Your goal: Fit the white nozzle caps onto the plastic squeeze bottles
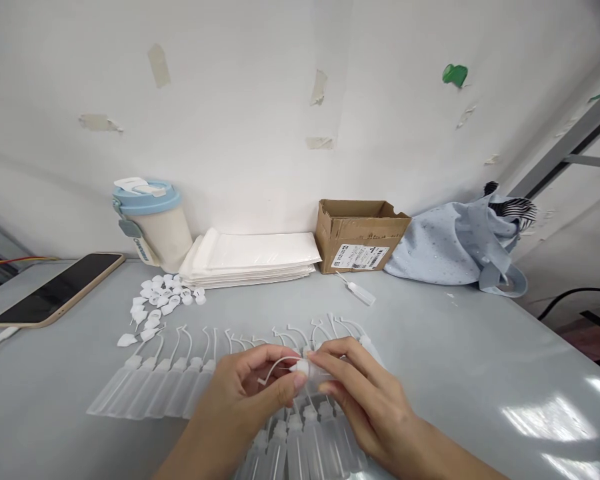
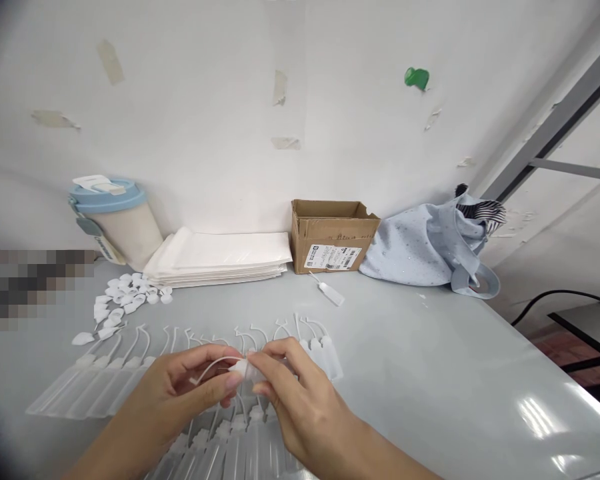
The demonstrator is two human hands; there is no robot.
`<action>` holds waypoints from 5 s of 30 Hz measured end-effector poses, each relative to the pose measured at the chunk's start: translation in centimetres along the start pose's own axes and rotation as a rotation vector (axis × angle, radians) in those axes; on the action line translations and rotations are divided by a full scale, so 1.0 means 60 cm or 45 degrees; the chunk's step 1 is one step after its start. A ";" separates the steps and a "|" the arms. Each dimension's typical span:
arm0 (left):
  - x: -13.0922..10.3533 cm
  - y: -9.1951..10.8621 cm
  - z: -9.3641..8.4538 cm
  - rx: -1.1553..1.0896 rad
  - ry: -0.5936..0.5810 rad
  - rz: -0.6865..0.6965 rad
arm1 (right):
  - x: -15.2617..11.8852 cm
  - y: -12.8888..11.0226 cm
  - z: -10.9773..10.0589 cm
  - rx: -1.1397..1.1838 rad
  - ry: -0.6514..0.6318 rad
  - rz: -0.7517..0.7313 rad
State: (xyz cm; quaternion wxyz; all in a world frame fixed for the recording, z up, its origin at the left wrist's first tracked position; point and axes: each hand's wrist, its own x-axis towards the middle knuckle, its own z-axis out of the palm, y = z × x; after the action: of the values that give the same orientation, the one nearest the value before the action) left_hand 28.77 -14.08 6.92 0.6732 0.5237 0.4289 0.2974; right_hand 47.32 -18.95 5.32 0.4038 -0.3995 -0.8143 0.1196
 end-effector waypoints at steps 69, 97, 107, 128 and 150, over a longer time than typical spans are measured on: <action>0.003 0.012 -0.015 0.122 -0.164 -0.047 | -0.002 0.007 -0.010 -0.143 0.095 0.022; -0.009 -0.034 -0.010 0.908 0.157 1.272 | 0.011 0.010 -0.007 1.604 -0.218 1.524; -0.009 -0.003 -0.009 0.435 -0.029 0.435 | 0.015 -0.008 -0.014 0.682 -0.044 0.852; -0.002 -0.006 -0.024 0.874 0.026 0.999 | 0.001 -0.003 -0.019 0.071 -0.015 0.159; -0.012 -0.022 -0.010 0.911 0.018 0.982 | 0.012 -0.013 -0.021 0.659 -0.130 0.825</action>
State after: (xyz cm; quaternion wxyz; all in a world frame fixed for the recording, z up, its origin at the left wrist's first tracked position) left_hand 27.87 -14.77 5.81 0.2911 0.8386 0.2842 0.3622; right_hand 47.59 -19.11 6.95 0.3914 -0.5139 -0.6087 0.4607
